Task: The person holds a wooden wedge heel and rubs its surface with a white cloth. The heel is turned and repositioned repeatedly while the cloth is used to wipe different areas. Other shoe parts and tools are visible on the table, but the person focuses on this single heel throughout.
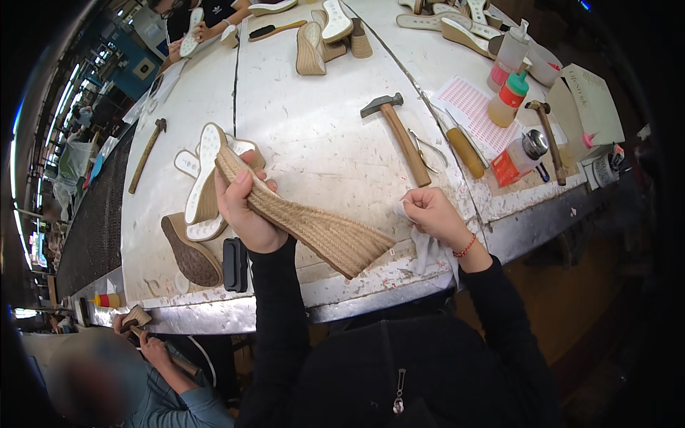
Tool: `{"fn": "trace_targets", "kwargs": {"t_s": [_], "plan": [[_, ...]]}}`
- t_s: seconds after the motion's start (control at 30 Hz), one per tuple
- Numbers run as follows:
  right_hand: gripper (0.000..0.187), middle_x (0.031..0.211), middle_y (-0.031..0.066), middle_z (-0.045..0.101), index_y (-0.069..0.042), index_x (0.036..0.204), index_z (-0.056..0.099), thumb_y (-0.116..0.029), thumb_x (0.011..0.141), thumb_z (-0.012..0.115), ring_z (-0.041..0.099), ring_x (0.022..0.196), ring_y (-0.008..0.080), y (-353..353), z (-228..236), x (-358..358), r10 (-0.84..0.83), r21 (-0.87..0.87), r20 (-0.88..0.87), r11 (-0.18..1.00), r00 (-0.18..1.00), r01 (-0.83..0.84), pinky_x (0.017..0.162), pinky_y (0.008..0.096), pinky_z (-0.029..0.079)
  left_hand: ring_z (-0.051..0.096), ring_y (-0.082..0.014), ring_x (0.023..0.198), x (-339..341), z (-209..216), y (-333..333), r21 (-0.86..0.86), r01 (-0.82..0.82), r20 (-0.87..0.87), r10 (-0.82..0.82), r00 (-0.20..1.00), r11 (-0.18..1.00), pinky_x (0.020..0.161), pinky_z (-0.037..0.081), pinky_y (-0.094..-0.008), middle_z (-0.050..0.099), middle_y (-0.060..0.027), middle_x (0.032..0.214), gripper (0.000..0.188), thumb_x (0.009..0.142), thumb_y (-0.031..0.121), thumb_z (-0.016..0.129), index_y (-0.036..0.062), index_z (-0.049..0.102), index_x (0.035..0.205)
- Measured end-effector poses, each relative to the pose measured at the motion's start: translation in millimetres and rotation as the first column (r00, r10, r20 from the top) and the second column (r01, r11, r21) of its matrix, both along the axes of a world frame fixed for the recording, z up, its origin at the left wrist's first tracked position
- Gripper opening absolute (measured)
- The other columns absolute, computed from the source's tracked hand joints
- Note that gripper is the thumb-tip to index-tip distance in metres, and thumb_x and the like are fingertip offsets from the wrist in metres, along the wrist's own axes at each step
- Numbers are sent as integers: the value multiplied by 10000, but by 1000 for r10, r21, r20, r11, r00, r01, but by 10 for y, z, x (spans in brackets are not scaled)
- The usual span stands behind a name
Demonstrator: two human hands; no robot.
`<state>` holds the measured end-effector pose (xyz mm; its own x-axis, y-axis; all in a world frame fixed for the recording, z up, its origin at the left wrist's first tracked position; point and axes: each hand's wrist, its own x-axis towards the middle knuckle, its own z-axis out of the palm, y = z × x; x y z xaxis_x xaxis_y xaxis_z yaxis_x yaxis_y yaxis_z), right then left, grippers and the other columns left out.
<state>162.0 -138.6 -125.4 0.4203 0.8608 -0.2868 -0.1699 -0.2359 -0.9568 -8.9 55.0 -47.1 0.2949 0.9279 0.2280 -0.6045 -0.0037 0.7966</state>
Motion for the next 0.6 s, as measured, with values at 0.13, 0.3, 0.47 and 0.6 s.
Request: {"fn": "trace_targets", "kwargs": {"t_s": [0.13,0.3,0.47,0.6], "plan": [[127,596,-48,517,-34,784,603,-112,879,570,398,461,4,-18,-16,21,6,4,-37,1000,999,-6,411,178,295,530,-124,763,-2,71,-34,36,-20,35,19,999,999,590,477,-240,557,-155,1057,484,810,129,523,-50,422,1248],[92,657,-38,560,-15,782,618,-87,838,607,470,566,13,-66,250,-68,-36,32,50,999,998,34,507,178,374,535,-127,796,-5,-5,-47,97,-35,-22,37,999,995,626,469,-237,557,-151,1069,498,777,97,575,-61,452,1233],[38,727,-22,598,-4,808,616,-38,802,632,515,653,18,-141,246,-224,-57,175,13,983,998,54,587,188,421,519,-155,915,85,-323,-99,216,-165,-236,216,948,962,846,425,-266,555,-126,1065,604,725,101,654,-46,463,1278],[26,740,-27,597,-18,824,606,-28,807,623,516,665,18,-279,185,-255,-91,166,112,983,990,72,590,188,418,514,-152,901,139,-600,-9,162,-141,-252,179,951,977,827,423,-265,555,-125,1061,601,727,129,651,-50,468,1271]]}}
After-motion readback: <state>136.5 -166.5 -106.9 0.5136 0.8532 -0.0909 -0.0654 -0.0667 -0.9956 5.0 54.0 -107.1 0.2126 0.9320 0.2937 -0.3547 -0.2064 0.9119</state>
